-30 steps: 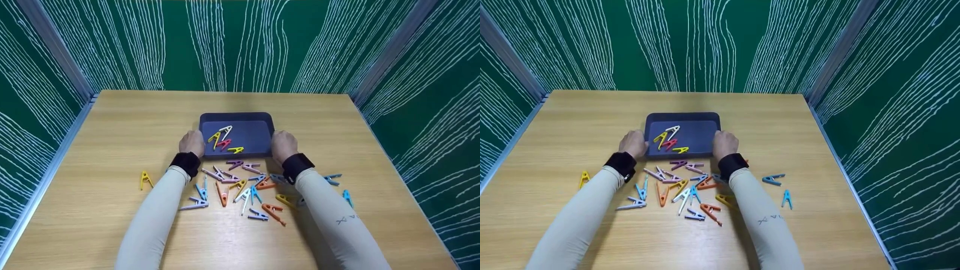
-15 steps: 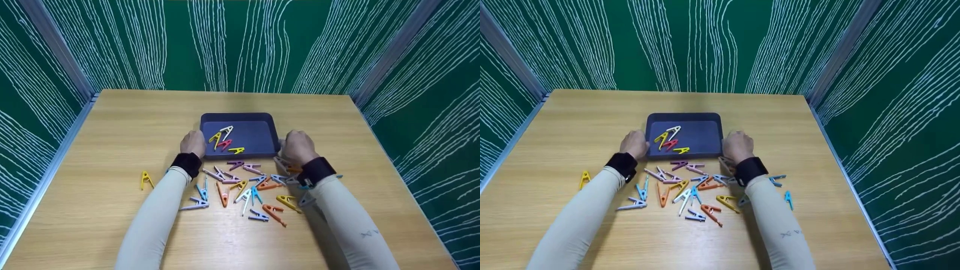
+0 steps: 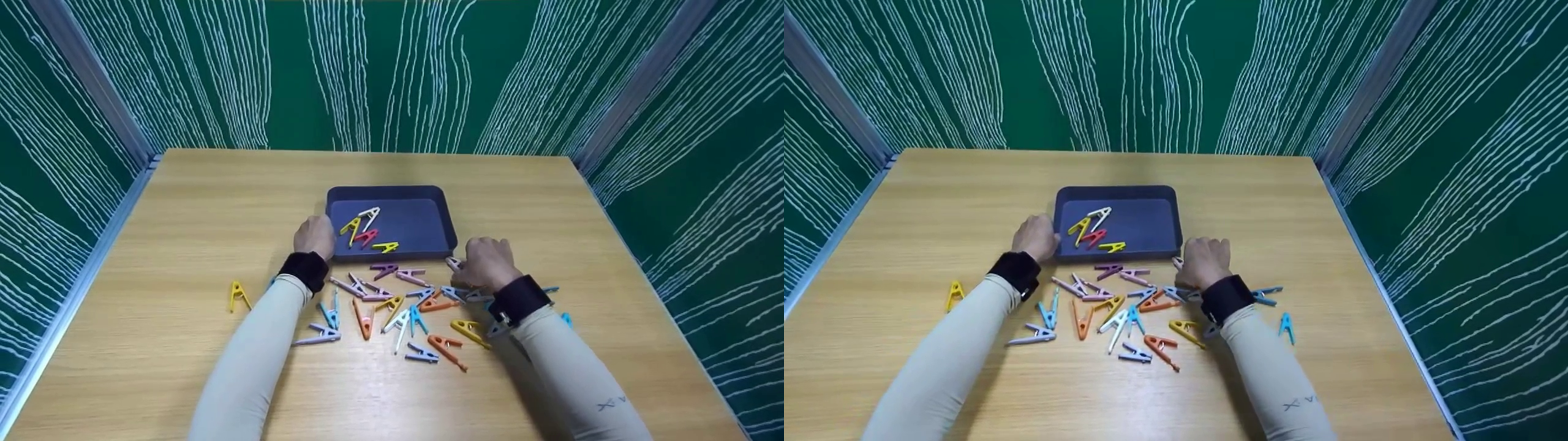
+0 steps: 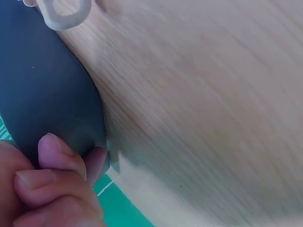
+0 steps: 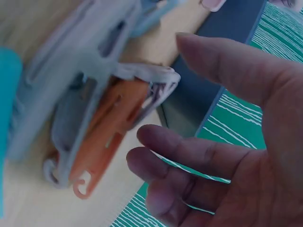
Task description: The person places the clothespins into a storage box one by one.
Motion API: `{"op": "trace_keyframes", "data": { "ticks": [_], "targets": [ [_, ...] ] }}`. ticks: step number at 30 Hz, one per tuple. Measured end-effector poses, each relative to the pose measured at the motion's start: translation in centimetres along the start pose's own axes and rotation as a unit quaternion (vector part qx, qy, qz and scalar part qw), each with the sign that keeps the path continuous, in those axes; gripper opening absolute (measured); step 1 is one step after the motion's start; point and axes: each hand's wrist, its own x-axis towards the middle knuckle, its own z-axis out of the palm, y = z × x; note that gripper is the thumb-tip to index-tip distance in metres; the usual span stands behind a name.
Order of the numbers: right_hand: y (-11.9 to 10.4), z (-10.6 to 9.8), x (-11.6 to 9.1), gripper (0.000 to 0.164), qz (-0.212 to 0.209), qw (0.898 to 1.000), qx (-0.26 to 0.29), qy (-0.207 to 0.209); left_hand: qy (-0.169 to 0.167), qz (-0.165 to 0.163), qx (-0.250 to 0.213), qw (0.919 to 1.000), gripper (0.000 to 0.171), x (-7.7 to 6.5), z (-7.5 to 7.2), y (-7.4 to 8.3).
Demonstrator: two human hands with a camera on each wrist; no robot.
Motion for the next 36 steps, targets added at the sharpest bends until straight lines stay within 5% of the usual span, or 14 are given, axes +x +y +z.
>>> {"op": "trace_keyframes", "data": {
  "ticks": [8, 19, 27, 36],
  "targets": [
    [-0.2, 0.8, -0.1, 0.047, -0.010, 0.998, -0.019, 0.053, 0.021, 0.024, 0.008, 0.9995, 0.017, 0.0, 0.3, 0.3],
    [-0.3, -0.9, -0.9, 0.040, -0.015, 0.998, -0.020, 0.064, 0.017, 0.022, 0.010, 0.9996, 0.018, 0.1, 0.3, 0.8],
    [-1.2, -2.9, -1.6, 0.023, -0.042, 0.995, 0.027, 0.092, 0.021, 0.023, 0.011, 0.9994, 0.021, -0.1, 0.2, 0.4],
    [-2.8, -2.5, 0.2, 0.017, 0.004, 0.985, 0.109, 0.135, 0.024, 0.018, 0.001, 0.9996, 0.022, -0.4, 0.2, 0.0]
  ]
}}
